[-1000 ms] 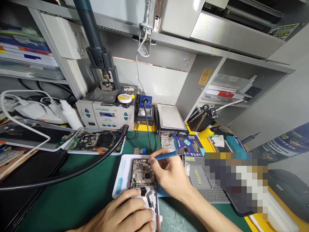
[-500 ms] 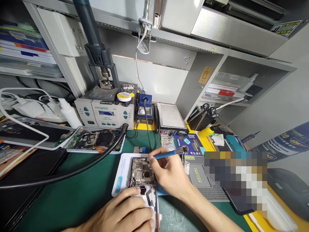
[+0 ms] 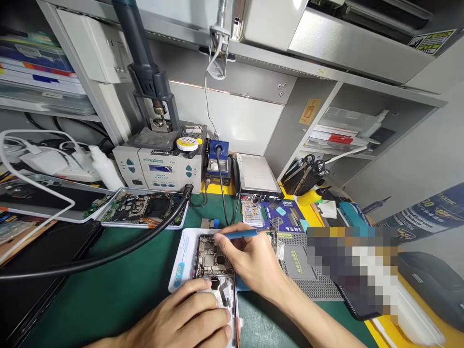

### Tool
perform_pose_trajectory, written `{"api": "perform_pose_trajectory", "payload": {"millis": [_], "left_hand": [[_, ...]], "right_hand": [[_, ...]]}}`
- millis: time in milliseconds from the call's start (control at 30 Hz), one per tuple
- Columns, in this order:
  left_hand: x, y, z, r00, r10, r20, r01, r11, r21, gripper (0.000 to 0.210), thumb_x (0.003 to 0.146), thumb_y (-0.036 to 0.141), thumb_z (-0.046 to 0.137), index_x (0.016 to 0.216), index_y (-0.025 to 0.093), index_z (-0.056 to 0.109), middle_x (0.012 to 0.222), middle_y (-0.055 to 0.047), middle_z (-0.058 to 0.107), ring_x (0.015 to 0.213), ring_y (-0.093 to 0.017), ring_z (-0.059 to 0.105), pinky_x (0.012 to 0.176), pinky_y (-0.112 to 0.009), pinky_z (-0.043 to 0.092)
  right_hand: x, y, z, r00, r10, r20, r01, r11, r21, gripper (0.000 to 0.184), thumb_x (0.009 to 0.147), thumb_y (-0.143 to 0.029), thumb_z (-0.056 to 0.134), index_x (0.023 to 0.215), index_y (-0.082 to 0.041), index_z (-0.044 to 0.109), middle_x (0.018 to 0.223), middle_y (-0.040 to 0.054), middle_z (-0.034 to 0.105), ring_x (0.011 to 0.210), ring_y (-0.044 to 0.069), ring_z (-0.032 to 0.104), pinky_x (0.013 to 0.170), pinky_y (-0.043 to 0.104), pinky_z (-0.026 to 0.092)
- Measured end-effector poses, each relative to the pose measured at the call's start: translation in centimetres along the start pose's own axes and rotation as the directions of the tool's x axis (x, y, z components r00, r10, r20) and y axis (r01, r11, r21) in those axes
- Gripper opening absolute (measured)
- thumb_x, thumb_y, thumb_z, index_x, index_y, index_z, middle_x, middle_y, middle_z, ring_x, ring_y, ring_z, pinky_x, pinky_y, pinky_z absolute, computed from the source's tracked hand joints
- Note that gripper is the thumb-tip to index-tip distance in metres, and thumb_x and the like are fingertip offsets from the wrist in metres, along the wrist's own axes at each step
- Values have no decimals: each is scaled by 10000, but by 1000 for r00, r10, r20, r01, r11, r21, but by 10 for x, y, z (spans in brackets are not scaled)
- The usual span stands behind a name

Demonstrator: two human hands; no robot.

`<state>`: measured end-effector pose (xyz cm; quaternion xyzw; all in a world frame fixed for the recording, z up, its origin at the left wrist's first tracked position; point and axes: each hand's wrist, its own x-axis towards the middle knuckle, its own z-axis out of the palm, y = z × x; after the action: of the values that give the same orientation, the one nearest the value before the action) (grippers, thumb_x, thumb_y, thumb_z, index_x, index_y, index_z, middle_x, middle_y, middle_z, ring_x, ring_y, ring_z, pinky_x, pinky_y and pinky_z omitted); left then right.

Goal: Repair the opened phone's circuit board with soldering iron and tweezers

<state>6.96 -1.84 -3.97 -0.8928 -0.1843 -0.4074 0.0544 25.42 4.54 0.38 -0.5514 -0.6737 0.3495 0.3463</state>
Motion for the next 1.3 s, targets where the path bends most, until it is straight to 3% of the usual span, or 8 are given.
{"api": "perform_pose_trajectory", "payload": {"millis": [167, 433, 600, 733, 867, 967, 1100, 1300], "left_hand": [[-2, 0, -1, 1000, 13, 15, -13, 1000, 9, 145, 988, 103, 564, 1006, 142, 702, 947, 12, 692, 875, -148, 615, 1023, -395, 503], [-2, 0, -2, 1000, 15, 21, -15, 1000, 5, 173, 1011, 119, 526, 1023, 148, 695, 936, 9, 688, 872, -145, 598, 1022, -380, 495], [-1, 2, -3, 1000, 6, 25, -6, 1000, 16, 125, 989, 120, 573, 1005, 145, 694, 931, 9, 680, 875, -143, 602, 1034, -386, 498], [-3, 3, -2, 1000, 13, 20, -13, 1000, 2, 140, 988, 112, 561, 1003, 146, 696, 934, 8, 682, 868, -144, 602, 1034, -383, 495], [-4, 2, 0, 1000, 13, 27, -13, 1000, 16, 106, 977, 123, 592, 997, 151, 692, 934, 10, 682, 874, -143, 604, 1036, -385, 494], [-4, 1, 1, 999, 12, 30, -12, 1000, 1, 143, 986, 110, 559, 1016, 147, 694, 948, 10, 686, 876, -143, 604, 1038, -387, 487], [-3, 0, -1, 999, 9, 41, -9, 1000, -17, 189, 1001, 99, 514, 1024, 144, 697, 949, 9, 691, 883, -148, 605, 1037, -390, 483], [-2, 0, -4, 999, 2, 52, -1, 1000, -23, 223, 1021, 104, 478, 1047, 136, 698, 920, -1, 701, 879, -153, 604, 1040, -388, 490]], "right_hand": [[-1, -2, -1, 999, -6, -32, 6, 1000, -14, 345, 930, -521, 656, 903, -191, 754, 823, 66, 732, 662, 169, 576, 557, 282, 437], [-2, -5, -2, 999, -31, -39, 29, 999, -36, 325, 934, -492, 653, 864, -189, 747, 721, 24, 687, 569, 138, 524, 499, 267, 401], [-2, -8, -1, 999, -46, 1, 46, 999, -24, 296, 925, -479, 674, 907, -206, 787, 877, 58, 766, 763, 194, 659, 632, 290, 506], [-2, -6, -1, 999, 3, -35, -5, 998, -61, 339, 925, -518, 659, 888, -200, 771, 789, 56, 740, 641, 178, 599, 542, 296, 447], [-2, -6, -2, 1000, -14, 3, 14, 998, -54, 302, 922, -495, 669, 915, -218, 788, 876, 56, 768, 687, 183, 621, 572, 300, 462], [-2, -9, -2, 1000, 2, -27, -4, 997, -75, 304, 922, -488, 665, 872, -208, 772, 780, 46, 740, 640, 173, 596, 548, 295, 444], [-1, -12, -2, 998, -67, -9, 67, 997, -32, 246, 919, -430, 679, 880, -211, 783, 843, 40, 765, 740, 178, 660, 651, 288, 506], [-2, -14, -2, 992, -101, -76, 97, 994, -56, 256, 918, -397, 670, 805, -182, 749, 702, 22, 694, 586, 139, 561, 509, 260, 423]]}}
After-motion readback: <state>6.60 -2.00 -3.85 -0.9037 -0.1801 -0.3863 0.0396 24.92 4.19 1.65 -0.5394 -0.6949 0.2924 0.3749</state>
